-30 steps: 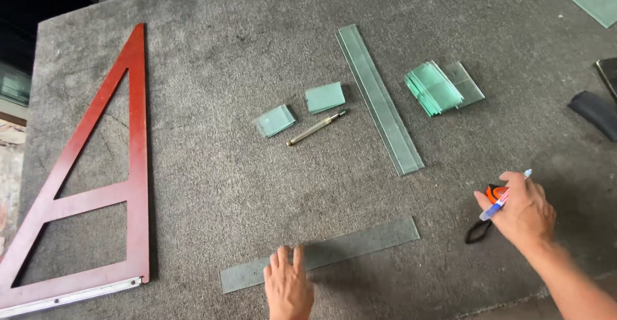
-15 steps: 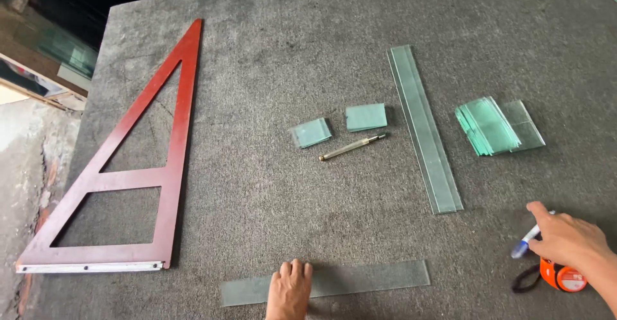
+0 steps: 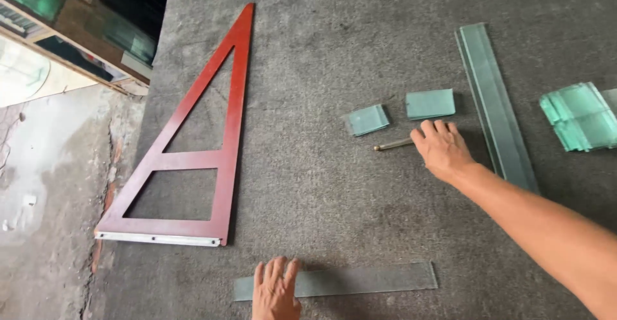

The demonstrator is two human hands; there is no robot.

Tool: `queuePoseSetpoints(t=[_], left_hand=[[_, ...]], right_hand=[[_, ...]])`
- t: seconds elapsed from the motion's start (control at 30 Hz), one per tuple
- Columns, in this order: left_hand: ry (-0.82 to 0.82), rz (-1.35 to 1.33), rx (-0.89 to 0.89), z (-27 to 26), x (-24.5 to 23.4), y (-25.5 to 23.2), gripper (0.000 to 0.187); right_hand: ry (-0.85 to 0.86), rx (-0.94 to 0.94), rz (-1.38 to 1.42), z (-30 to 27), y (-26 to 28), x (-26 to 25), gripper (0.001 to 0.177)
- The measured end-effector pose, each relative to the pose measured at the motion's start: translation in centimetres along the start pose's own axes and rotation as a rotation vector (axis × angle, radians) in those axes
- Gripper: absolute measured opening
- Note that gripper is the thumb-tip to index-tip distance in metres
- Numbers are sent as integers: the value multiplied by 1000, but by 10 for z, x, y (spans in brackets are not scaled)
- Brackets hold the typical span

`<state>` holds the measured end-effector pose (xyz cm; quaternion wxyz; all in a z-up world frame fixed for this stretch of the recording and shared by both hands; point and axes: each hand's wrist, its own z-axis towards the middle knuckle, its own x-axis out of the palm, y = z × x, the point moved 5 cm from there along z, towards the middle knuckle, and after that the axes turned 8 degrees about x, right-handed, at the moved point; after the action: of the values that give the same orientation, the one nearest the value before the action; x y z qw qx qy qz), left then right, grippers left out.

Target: Measuring, marking, and cutting glass pieces on a workshop table using a glass cutter and square ruler.

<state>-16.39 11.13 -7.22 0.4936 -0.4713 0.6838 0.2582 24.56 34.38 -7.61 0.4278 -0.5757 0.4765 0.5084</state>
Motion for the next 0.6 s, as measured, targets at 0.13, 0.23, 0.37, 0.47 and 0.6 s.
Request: queuePoseSetpoints(t=[0.13,0.23,0.37,0.47,0.6], left_hand=[[-161,167,-228,-41,-38,82,79],[-177,320,-374,-69,-13,179,73],[-186,372,-495,-59,2,288,82],[-101,422,-417,-35,14,331,92],[-98,322,-262,-10,21,372,105]], right_hand=[[-14,-97,33,-5,-2,11,33],[9,-49,136,-37,-10,6,32],[221,215,358,-116,0,14,5],[232,645,730,-201,24,41,20],[185,871,734,-252,58,65,29]])
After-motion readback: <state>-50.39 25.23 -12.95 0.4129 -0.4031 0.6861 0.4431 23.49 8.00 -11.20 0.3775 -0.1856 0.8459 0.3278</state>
